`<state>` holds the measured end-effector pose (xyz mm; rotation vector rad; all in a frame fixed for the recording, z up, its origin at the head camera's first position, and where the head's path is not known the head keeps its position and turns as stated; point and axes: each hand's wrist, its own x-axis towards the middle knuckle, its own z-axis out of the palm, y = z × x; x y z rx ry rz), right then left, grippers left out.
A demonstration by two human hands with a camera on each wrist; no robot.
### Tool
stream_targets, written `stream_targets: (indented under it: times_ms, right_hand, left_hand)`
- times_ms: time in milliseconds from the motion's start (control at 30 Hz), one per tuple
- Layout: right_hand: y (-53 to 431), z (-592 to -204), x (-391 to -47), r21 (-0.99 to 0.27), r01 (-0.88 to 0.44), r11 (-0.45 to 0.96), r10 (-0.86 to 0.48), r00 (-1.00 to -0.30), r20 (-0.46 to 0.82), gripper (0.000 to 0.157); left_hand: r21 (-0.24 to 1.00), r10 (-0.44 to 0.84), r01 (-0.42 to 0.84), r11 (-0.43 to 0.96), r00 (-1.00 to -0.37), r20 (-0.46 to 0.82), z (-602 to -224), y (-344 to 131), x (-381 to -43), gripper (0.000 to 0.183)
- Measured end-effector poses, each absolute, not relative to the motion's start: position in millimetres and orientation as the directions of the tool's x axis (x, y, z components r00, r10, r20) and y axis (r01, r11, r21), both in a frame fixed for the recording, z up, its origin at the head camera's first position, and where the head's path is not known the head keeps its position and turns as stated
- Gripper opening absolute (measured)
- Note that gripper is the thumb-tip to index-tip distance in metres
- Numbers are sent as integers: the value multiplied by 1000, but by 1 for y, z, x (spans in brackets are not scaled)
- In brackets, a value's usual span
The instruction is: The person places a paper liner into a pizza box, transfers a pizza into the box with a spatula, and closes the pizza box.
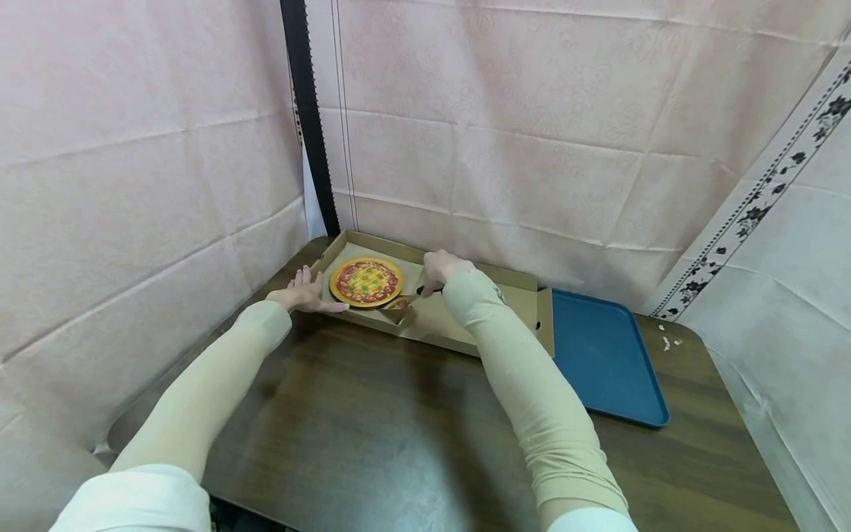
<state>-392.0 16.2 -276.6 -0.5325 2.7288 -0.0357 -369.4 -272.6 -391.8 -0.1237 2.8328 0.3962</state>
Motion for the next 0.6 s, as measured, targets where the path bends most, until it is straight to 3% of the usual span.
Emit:
stream_targets:
  times_ms: [167, 600]
  right_hand:
    - [17, -278, -393, -99, -350, 932, -362, -866, -344, 46]
    - [21, -286, -397, -136, -368, 920, -392, -858, -332, 24]
  left_hand:
    - [260, -46, -121, 958, -959, -280, -391, -273, -370, 112]
    - [266, -29, -107, 958, -960, -279, -391, -273, -370, 110]
